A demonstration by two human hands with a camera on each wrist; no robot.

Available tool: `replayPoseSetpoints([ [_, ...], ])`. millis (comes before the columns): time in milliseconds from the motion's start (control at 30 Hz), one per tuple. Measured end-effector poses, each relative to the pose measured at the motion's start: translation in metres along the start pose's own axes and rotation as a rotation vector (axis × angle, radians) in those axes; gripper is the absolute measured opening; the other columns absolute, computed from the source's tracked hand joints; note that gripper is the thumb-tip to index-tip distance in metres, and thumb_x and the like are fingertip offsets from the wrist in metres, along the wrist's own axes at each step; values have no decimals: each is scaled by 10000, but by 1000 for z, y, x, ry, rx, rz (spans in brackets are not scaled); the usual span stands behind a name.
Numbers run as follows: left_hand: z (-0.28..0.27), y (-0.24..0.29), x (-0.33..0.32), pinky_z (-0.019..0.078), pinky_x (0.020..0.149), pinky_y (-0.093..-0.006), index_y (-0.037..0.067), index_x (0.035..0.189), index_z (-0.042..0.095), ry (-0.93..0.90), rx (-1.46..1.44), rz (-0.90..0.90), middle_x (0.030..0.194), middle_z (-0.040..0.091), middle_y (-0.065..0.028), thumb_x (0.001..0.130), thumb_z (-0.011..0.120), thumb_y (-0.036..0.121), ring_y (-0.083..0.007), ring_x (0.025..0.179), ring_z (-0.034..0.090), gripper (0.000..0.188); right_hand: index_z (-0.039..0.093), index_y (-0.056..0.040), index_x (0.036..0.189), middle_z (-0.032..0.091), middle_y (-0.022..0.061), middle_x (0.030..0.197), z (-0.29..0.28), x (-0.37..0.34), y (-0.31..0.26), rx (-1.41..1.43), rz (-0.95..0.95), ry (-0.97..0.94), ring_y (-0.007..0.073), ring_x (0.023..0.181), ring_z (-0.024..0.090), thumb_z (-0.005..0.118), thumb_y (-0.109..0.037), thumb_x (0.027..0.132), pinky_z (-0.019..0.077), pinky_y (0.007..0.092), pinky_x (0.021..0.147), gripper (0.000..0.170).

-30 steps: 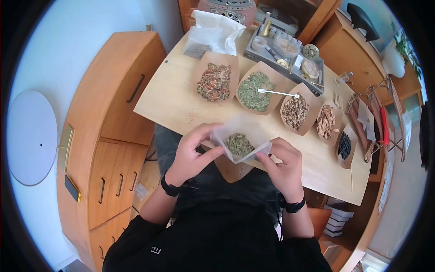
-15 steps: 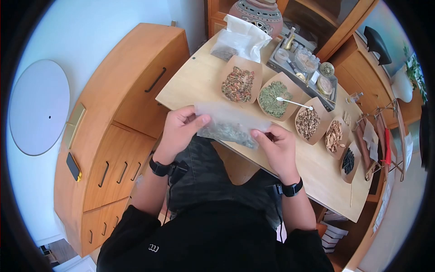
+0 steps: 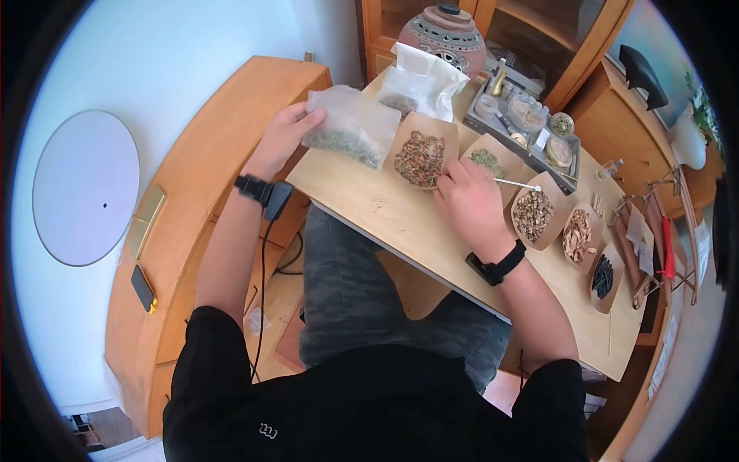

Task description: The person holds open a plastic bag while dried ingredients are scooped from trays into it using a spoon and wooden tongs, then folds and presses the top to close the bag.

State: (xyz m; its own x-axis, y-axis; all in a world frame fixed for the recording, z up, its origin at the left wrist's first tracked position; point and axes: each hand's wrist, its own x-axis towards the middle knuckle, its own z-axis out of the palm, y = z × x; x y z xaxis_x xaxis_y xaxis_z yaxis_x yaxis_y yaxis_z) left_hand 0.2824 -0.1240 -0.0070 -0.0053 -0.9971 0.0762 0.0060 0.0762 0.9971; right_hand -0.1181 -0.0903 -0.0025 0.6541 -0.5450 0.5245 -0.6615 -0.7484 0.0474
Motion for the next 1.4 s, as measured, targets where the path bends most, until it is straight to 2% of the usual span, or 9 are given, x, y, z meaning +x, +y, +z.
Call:
replayPoseSetpoints([
  [467,45,-14,104,561,1049,-321,-6,1358,742,-14,176,-102,1235,803,-53,1150,721,281,-139,1158,725,355,745,-60,866,664,90,987,-5,-6,0,-17,105,-23,282,1017,670,714,-77,859,544,422,879,35],
  [733,61,-72,109,588,1079,-371,-49,1602,434,177,324,218,1404,693,-198,1007,886,227,-250,1265,712,796,740,-92,865,657,60,966,-68,-43,-18,339,236,182,277,973,658,832,-99,848,516,435,830,94],
  [1000,61,-55,89,503,1180,-460,-70,1633,421,214,451,51,1539,581,-290,1044,824,297,-326,1421,606,802,739,-24,861,714,131,954,-134,-184,2,383,958,313,336,904,680,864,-102,929,549,429,838,162],
  [1033,59,-53,92,466,1213,-481,-72,1643,411,329,565,69,1580,533,-311,1046,817,297,-351,1465,561,811,735,-5,854,716,144,946,-142,-199,4,401,1159,318,340,915,682,857,-80,929,553,418,846,162],
  [1133,73,-43,81,382,1277,-511,-69,1680,363,473,719,220,1684,409,-322,1053,794,268,-399,1554,450,832,712,28,837,707,143,909,-154,-253,18,180,1040,300,315,858,669,816,-31,951,544,391,797,166],
  [1200,137,-2,35,395,1286,-475,-22,1661,447,527,1001,622,1620,533,-268,1093,745,261,-373,1541,503,701,702,40,839,707,136,895,-164,-280,20,130,995,235,295,827,665,790,-32,972,542,391,779,174],
  [1267,197,28,-18,458,1239,-481,-35,1499,607,189,461,573,1490,645,-242,1122,690,214,-374,1450,594,460,692,52,842,706,130,882,-177,-283,24,81,959,181,274,797,661,763,-32,993,541,390,762,187],
  [1333,246,23,-51,487,1198,-487,-4,1233,737,-153,175,990,1373,737,-186,1126,668,171,-396,1340,660,216,681,56,817,724,126,869,-181,-259,9,311,1078,529,248,774,675,695,-58,1051,543,386,751,261],
  [1400,293,27,-83,498,1192,-523,24,1284,754,-273,121,1065,1454,706,-214,1146,639,355,-372,1394,640,376,769,54,1162,770,242,1206,-185,-221,-7,325,821,657,351,1098,747,611,-335,1142,574,441,984,421],
])
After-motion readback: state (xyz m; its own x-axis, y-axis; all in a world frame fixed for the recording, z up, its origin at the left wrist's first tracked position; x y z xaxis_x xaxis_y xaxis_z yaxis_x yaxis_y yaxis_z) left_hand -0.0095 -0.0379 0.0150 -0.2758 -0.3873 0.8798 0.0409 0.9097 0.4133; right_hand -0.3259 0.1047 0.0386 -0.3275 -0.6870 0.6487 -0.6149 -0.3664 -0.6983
